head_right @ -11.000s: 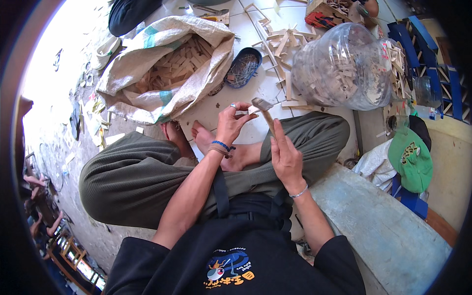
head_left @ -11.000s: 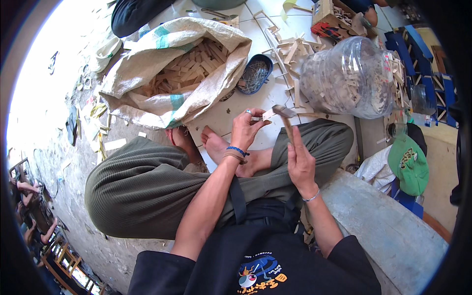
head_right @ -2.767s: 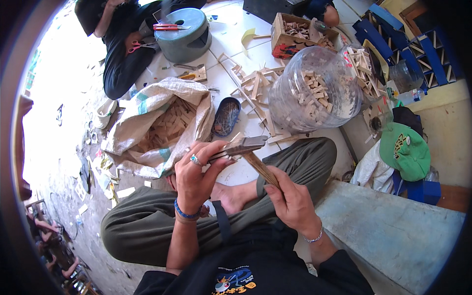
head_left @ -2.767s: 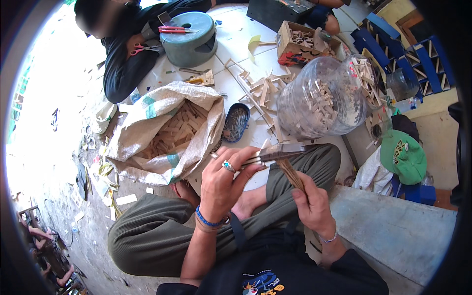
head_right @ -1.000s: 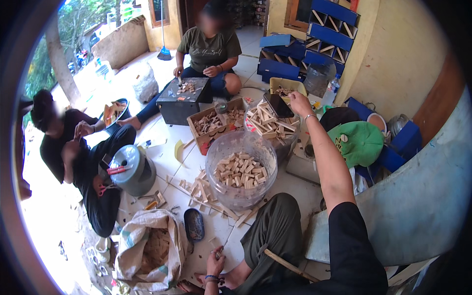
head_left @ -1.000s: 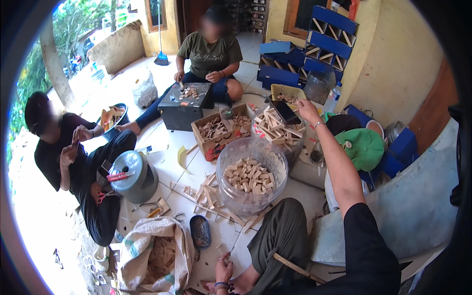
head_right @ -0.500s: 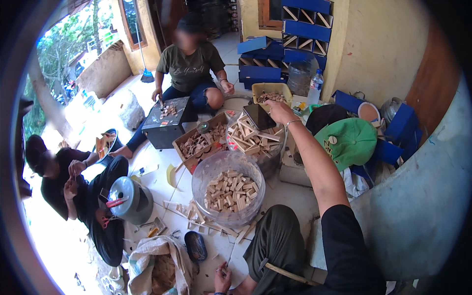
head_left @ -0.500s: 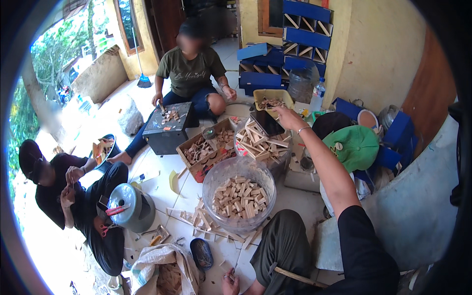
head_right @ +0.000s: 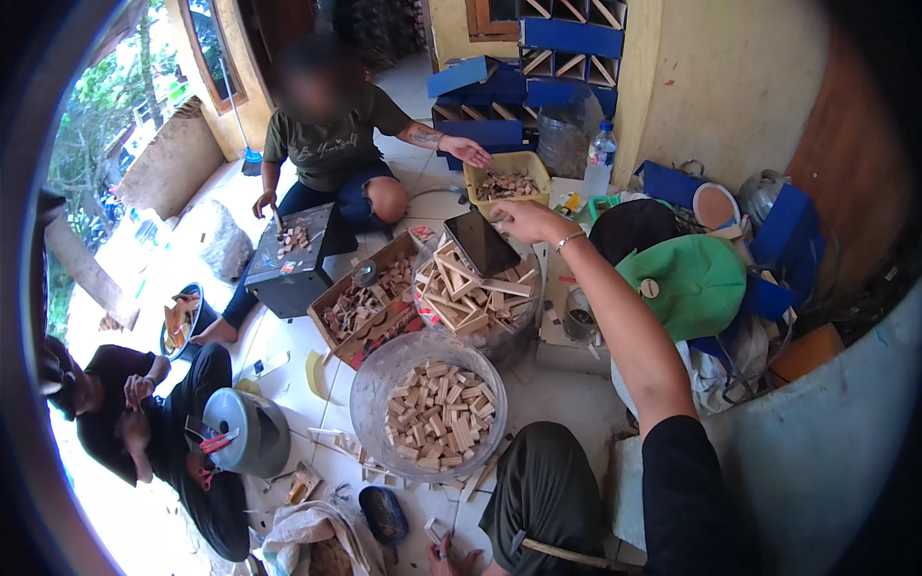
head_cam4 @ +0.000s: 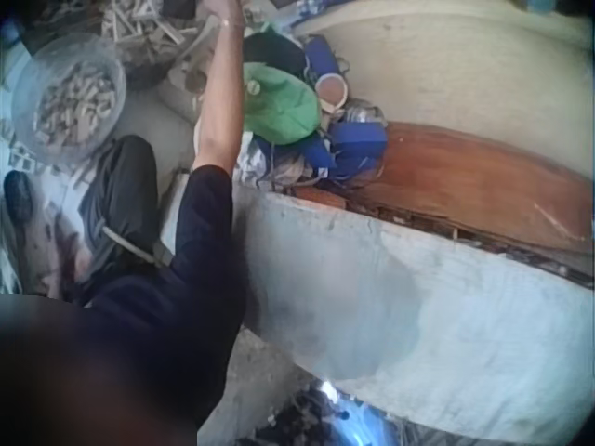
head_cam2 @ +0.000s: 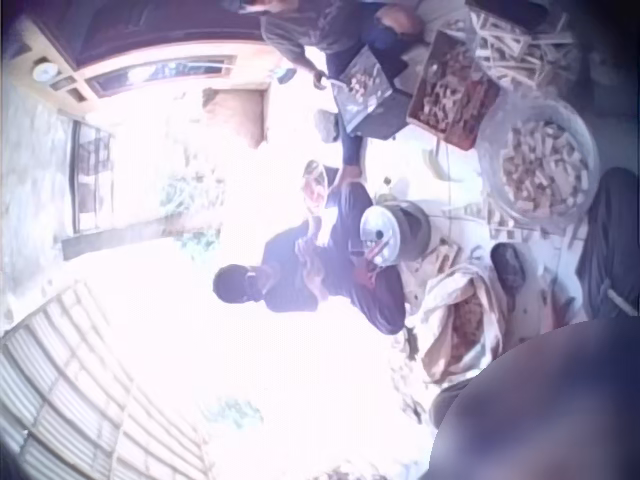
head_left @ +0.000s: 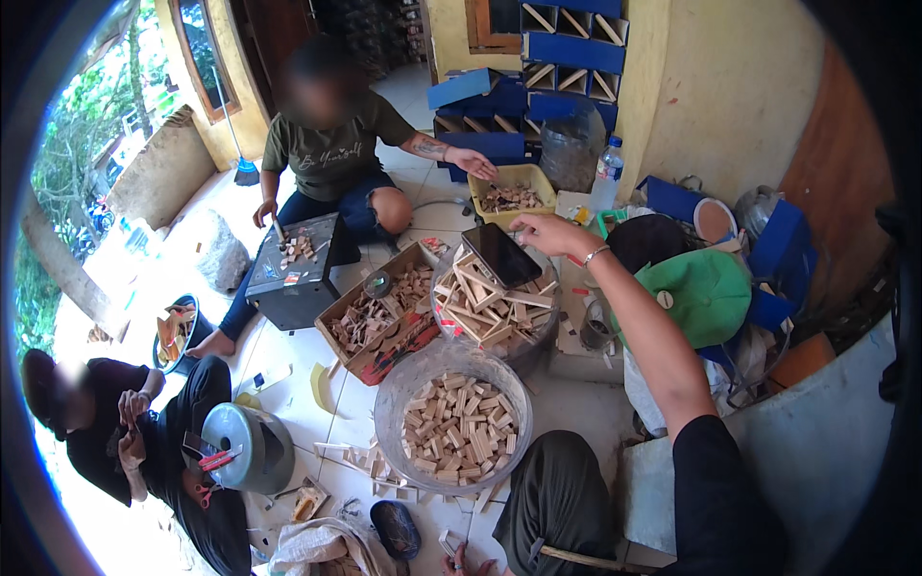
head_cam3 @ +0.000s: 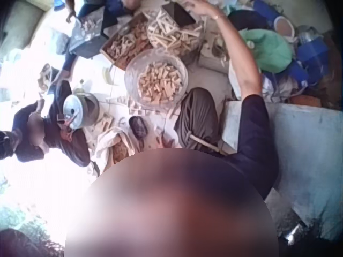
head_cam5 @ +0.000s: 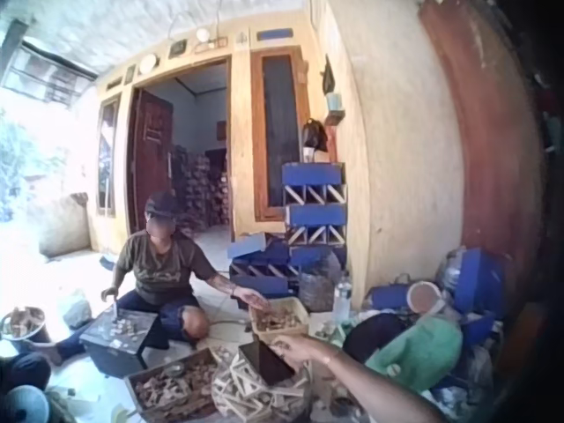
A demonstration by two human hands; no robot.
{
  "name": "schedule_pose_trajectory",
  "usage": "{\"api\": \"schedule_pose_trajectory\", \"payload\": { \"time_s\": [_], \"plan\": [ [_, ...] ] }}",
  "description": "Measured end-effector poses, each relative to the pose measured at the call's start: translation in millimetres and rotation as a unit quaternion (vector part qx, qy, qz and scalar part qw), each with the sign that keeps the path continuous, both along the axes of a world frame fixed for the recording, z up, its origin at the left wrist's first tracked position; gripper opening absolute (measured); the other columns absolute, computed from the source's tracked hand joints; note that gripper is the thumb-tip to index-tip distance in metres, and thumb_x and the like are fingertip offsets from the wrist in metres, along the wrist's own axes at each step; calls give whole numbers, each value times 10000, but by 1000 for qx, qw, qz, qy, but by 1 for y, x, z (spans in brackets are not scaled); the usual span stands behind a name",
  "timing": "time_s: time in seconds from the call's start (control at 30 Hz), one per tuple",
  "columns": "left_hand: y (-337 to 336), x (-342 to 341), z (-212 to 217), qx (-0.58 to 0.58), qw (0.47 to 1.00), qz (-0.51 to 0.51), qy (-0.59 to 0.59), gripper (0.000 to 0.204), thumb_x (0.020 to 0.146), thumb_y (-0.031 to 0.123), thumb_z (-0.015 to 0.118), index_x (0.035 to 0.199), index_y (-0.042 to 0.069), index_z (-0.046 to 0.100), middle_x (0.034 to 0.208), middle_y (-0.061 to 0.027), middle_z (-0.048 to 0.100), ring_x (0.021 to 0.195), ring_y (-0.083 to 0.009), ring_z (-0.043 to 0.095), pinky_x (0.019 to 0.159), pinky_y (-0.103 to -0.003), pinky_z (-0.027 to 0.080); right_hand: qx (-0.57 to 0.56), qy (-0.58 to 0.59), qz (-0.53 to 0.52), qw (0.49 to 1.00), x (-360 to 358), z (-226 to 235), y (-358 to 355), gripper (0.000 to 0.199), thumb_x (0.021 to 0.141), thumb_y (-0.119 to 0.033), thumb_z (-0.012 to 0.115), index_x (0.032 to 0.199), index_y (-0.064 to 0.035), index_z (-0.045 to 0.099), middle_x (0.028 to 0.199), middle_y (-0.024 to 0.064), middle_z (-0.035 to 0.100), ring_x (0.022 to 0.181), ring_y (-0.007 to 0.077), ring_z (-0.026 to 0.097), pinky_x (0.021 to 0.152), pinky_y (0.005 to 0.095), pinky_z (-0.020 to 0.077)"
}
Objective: The person sits on the floor and assembles small wooden pieces by hand, using a hammer to tap nails into place. They repeatedly pick up wood pieces, align them, and hammer nails to secure the joints, placing finished pieces into a nearby container.
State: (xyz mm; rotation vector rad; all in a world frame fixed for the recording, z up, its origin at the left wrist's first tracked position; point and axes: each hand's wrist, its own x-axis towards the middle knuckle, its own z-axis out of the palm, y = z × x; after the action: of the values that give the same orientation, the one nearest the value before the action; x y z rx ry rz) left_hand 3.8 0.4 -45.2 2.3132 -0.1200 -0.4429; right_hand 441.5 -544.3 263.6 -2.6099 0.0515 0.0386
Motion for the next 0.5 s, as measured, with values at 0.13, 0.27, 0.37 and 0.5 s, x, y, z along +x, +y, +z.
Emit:
{"api": "schedule_pose_trajectory", "payload": {
  "time_s": [0.13, 0.27, 0.37, 0.5],
  "plan": [
    [8, -2, -3, 56, 997, -15, 55, 880, 861, 375, 858, 1578, 153, 399, 1362, -369, 568, 1148, -547, 606, 952, -579, 527, -40, 21, 27, 999, 7, 5, -7, 464, 1047, -365, 641, 1415, -86, 597, 1195, 108, 739, 1100, 258, 702, 948, 389, 536],
    [9, 0, -14, 64, 996, -52, -27, 866, 864, 415, 848, 1549, 128, 402, 1348, -335, 587, 1135, -547, 595, 938, -585, 521, -9, 58, 45, 997, 17, 17, -21, 487, 1043, -394, 650, 1415, -82, 601, 1192, 101, 742, 1101, 242, 705, 957, 368, 535],
    [10, 0, -20, 94, 995, -41, 14, 868, 864, 443, 840, 1544, 132, 398, 1348, -322, 582, 1119, -548, 590, 928, -586, 518, 8, 44, 64, 997, 22, 16, -26, 476, 1044, -420, 650, 1372, -77, 634, 1142, 95, 753, 1077, 230, 709, 948, 355, 536],
    [14, -5, -25, 126, 990, -40, 53, 880, 862, 473, 832, 1545, 138, 391, 1347, -322, 571, 1105, -549, 587, 916, -588, 518, 23, 74, 26, 997, 35, 8, -27, 461, 1035, -479, 656, 1226, -64, 713, 1054, 80, 757, 988, 202, 696, 888, 346, 537]
  ]
}}
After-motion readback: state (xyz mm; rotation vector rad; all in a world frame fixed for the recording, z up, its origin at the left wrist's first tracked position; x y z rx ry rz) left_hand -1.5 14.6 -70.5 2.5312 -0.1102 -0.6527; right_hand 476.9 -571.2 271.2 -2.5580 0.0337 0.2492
